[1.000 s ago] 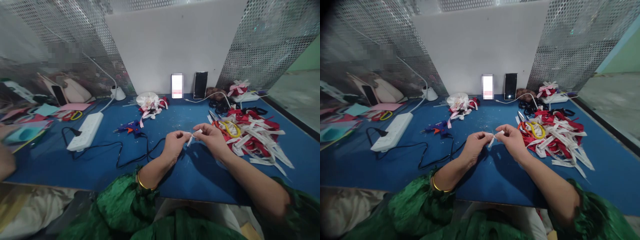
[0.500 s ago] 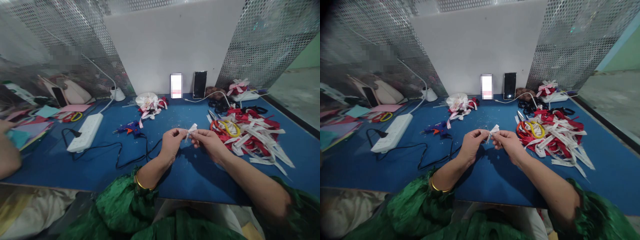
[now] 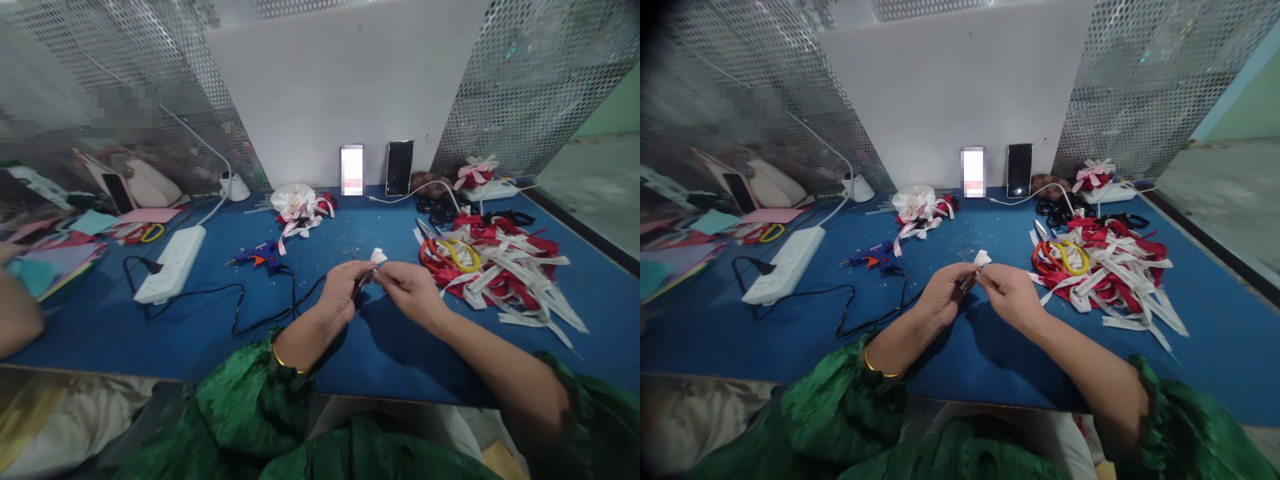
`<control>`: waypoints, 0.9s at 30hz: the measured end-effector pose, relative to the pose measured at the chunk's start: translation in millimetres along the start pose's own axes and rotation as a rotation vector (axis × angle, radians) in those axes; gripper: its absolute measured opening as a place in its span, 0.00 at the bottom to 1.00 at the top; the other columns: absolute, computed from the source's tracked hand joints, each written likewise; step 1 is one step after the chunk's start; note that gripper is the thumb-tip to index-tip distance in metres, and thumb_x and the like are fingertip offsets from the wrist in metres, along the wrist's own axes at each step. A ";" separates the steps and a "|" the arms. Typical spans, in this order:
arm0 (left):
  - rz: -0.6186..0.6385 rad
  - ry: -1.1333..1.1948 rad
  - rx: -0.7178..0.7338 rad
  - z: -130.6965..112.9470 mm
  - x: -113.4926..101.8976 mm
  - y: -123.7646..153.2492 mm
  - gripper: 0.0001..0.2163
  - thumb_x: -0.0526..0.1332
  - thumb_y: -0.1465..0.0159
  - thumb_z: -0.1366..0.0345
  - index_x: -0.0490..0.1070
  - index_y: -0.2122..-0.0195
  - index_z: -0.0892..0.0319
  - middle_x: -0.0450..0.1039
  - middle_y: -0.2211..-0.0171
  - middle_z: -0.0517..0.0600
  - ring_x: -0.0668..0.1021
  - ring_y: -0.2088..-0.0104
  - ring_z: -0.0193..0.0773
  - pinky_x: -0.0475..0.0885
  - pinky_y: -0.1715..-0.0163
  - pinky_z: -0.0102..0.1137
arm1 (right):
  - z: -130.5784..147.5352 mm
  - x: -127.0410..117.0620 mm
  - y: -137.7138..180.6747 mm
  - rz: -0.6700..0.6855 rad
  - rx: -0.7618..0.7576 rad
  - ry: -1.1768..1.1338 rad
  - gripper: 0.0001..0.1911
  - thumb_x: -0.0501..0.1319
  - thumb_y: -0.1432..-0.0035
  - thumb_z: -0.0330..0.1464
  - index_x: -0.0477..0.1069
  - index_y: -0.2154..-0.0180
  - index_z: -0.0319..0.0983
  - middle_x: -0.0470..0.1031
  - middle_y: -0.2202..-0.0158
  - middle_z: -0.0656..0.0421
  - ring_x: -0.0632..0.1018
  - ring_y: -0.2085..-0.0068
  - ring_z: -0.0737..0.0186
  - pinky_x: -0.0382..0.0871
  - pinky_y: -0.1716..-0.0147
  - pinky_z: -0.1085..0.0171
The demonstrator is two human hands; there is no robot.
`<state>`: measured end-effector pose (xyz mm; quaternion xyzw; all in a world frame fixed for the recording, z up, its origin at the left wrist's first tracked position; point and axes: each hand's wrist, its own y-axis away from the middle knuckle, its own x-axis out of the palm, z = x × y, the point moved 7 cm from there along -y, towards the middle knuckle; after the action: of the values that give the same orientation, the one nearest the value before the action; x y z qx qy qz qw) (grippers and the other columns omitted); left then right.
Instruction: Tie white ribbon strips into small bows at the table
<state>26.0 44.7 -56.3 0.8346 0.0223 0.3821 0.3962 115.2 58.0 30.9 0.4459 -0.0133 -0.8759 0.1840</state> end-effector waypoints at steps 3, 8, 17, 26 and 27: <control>0.034 0.006 -0.059 2.2 0.7 -1.8 0.07 0.69 0.58 0.67 0.74 0.79 0.63 0.70 0.80 0.46 0.68 0.77 0.29 0.61 0.73 0.26 | -6.3 2.9 -0.3 0.018 0.063 -0.040 0.18 0.52 0.39 0.36 0.60 0.80 0.38 0.62 0.80 0.62 0.65 0.76 0.69 0.55 0.74 0.68; 0.050 -0.146 -0.011 -4.5 0.4 0.4 0.09 0.68 0.54 0.62 0.76 0.75 0.63 0.71 0.80 0.47 0.67 0.78 0.29 0.58 0.77 0.27 | -23.4 10.9 -1.7 0.079 0.306 -0.345 0.19 0.53 0.40 0.43 0.66 0.77 0.38 0.65 0.81 0.63 0.67 0.79 0.69 0.59 0.76 0.69; 0.059 -0.255 0.128 -10.6 6.2 6.0 0.09 0.67 0.52 0.62 0.78 0.73 0.64 0.74 0.79 0.49 0.70 0.78 0.31 0.64 0.73 0.28 | -25.7 21.4 7.0 0.087 0.571 -0.664 0.16 0.65 0.53 0.43 0.70 0.78 0.36 0.67 0.82 0.62 0.67 0.79 0.70 0.61 0.77 0.68; 0.022 -0.315 0.145 -12.1 2.5 5.4 0.10 0.69 0.54 0.62 0.79 0.73 0.63 0.74 0.78 0.49 0.68 0.77 0.30 0.63 0.74 0.27 | -32.5 31.5 12.4 0.141 0.678 -0.920 0.14 0.67 0.55 0.39 0.70 0.75 0.35 0.64 0.81 0.64 0.64 0.80 0.73 0.57 0.80 0.71; 0.018 -0.317 0.145 -12.6 2.0 5.1 0.10 0.69 0.54 0.62 0.79 0.74 0.63 0.73 0.79 0.49 0.66 0.78 0.29 0.62 0.75 0.27 | -30.8 30.7 11.3 0.146 0.661 -0.914 0.13 0.66 0.54 0.39 0.69 0.76 0.36 0.64 0.82 0.65 0.64 0.80 0.73 0.57 0.80 0.71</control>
<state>17.8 50.0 -46.7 0.9109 -0.0205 0.2465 0.3302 126.5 41.6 -9.4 0.0532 -0.3957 -0.9141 0.0701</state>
